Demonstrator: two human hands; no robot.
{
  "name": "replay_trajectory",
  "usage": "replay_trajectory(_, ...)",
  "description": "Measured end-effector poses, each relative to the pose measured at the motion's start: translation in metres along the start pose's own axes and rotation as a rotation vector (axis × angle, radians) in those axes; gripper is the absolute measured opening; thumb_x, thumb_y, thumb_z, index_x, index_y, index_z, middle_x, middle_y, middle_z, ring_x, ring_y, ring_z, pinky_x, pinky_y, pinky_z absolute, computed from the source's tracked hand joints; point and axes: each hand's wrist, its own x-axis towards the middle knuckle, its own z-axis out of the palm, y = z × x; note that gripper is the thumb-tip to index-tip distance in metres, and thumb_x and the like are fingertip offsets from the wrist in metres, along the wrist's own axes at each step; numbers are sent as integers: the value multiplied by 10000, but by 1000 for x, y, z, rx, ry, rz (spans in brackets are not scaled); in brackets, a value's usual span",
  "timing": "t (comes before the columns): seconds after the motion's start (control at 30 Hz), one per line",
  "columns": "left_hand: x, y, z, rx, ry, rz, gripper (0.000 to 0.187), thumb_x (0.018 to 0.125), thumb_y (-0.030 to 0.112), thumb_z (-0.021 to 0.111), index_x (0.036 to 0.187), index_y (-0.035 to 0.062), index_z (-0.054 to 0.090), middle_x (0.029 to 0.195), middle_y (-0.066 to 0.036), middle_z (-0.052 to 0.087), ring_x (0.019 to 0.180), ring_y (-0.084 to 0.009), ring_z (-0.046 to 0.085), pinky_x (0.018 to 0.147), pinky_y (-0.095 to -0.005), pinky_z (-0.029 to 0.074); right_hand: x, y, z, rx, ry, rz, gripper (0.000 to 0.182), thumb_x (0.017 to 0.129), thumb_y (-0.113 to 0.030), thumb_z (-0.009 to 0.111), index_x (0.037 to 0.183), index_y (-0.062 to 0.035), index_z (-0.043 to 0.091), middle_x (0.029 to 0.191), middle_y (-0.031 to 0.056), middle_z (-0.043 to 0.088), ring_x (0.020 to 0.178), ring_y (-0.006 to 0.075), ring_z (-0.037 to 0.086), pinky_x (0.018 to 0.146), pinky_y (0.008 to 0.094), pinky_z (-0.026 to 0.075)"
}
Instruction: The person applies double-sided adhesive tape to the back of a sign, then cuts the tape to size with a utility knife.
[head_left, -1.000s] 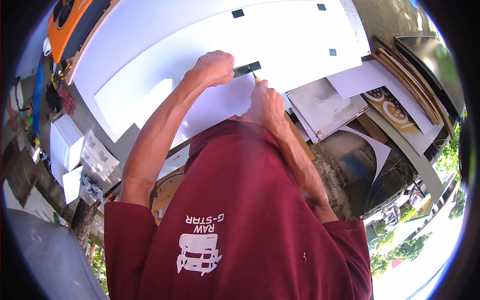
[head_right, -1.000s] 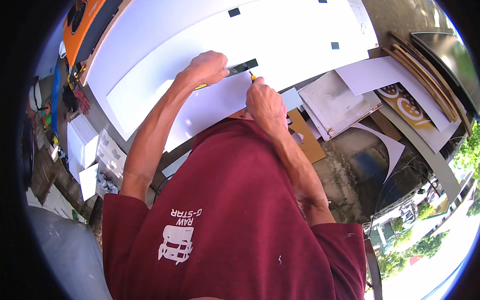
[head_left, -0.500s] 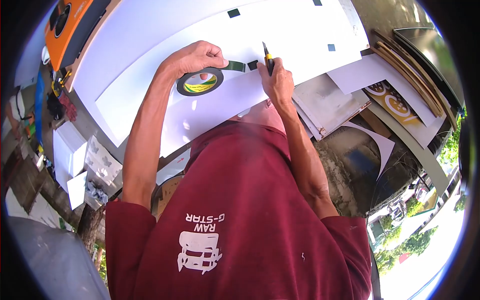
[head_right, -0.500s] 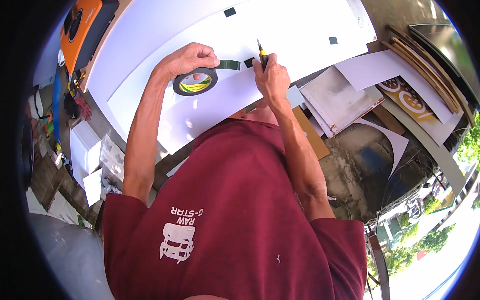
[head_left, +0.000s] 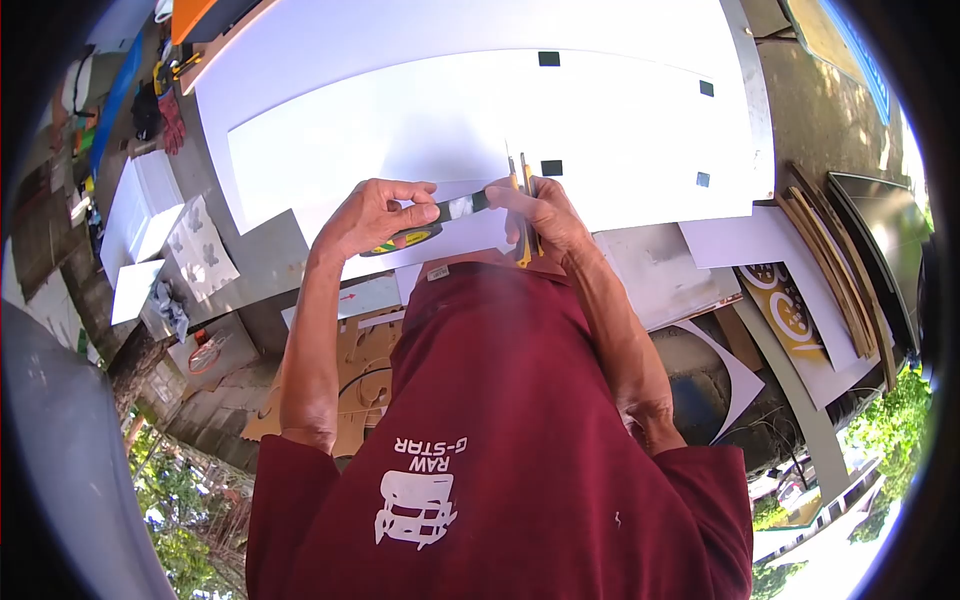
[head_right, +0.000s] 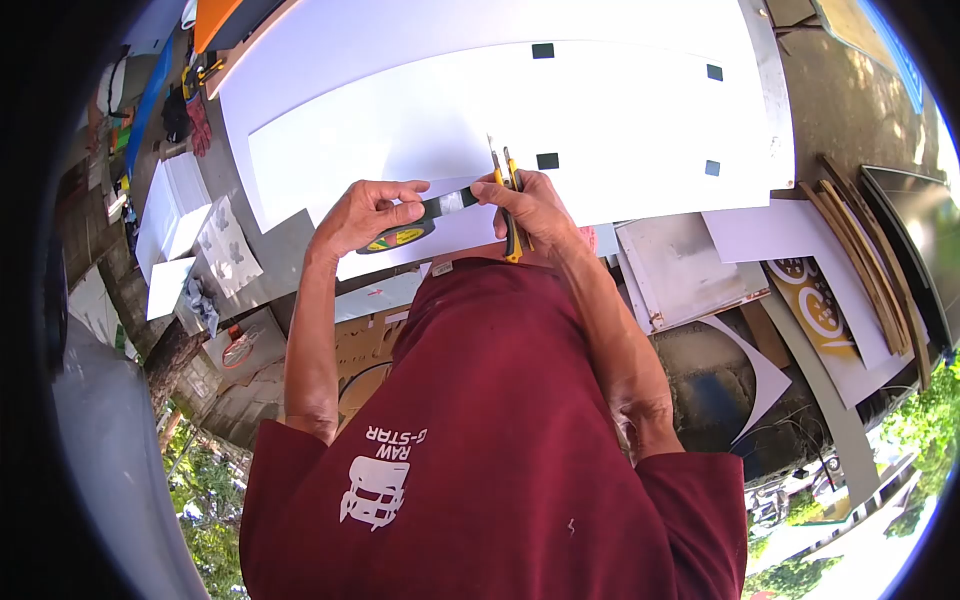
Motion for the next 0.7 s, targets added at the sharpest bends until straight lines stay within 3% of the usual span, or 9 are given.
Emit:
replay_trajectory(0.1, -14, -18, 7, -93, 66, -31, 274, 922, 287, 756, 1027, 34, 778, 1302, -171, 672, 615, -74, 621, 529, -251, 519, 1, 6, -4, -28, -55, 25, 302, 888, -233, 774, 952, 42, 669, 779, 63, 659, 504, 108, 591, 453, 246, 483)
replay_trajectory(0.13, -16, -27, 2, -110, 45, -71, 344, 914, 334, 759, 1068, 27, 765, 1348, -135, 650, 789, -146, 705, 596, -257, 586, 1, 5, -6, -184, 39, -16, 293, 889, -233, 769, 933, 37, 665, 751, 59, 652, 510, 111, 597, 458, 253, 487)
replay_trajectory(0.2, -24, -46, -11, -252, 124, -30, 336, 924, 295, 750, 1086, 0, 753, 1338, -141, 655, 804, -137, 704, 600, -260, 587, -4, 9, -10, -489, 225, -104, 278, 892, -232, 758, 894, 26, 656, 694, 50, 638, 524, 116, 609, 469, 266, 494)
replay_trajectory(0.27, -30, -68, -41, -412, 211, 5, 278, 928, 205, 740, 1068, -35, 740, 1294, -160, 676, 814, -117, 703, 600, -258, 584, 3, 25, -33, -533, 582, -222, 254, 872, -226, 756, 880, 5, 651, 654, 48, 621, 529, 111, 606, 481, 293, 497)
replay_trajectory(0.3, -28, -89, -53, -666, 296, 98, 206, 929, 182, 736, 1023, -2, 742, 1149, -147, 733, 730, -93, 686, 547, -230, 559, 7, 29, -50, -650, 740, -244, 283, 852, -253, 776, 882, -2, 648, 665, 96, 647, 554, 197, 644, 524, 342, 515)
replay_trajectory(0.33, -29, -119, -74, -733, 348, 123, 177, 938, 182, 727, 998, 16, 737, 1057, -120, 741, 677, -78, 665, 518, -212, 541, 9, 29, -62, -969, 927, -257, 332, 812, -291, 812, 900, -17, 648, 724, 150, 684, 651, 317, 683, 608, 417, 532)
replay_trajectory(0.37, -33, -140, -95, -798, 393, 142, 151, 946, 182, 719, 974, 35, 732, 965, -94, 749, 625, -63, 645, 488, -194, 523, 7, 25, -68, -1047, 984, -255, 417, 759, -342, 854, 956, -38, 648, 803, 180, 710, 752, 396, 687, 681, 467, 533)
replay_trajectory(0.47, -43, -148, -129, -756, 487, 92, 130, 963, 190, 703, 963, 62, 727, 847, -44, 725, 561, -42, 608, 436, -172, 487, 11, 16, -81, -1176, 1007, -210, 519, 706, -379, 892, 1034, -60, 646, 844, 160, 728, 796, 372, 706, 699, 471, 537)
replay_trajectory(0.7, -37, -145, -167, -710, 268, 141, 133, 976, 184, 689, 956, 56, 720, 832, -33, 717, 539, -40, 584, 466, -182, 489, 20, -7, -104, -1269, 975, -77, 648, 653, -394, 933, 1144, -63, 671, 962, 130, 759, 850, 303, 731, 772, 423, 565)
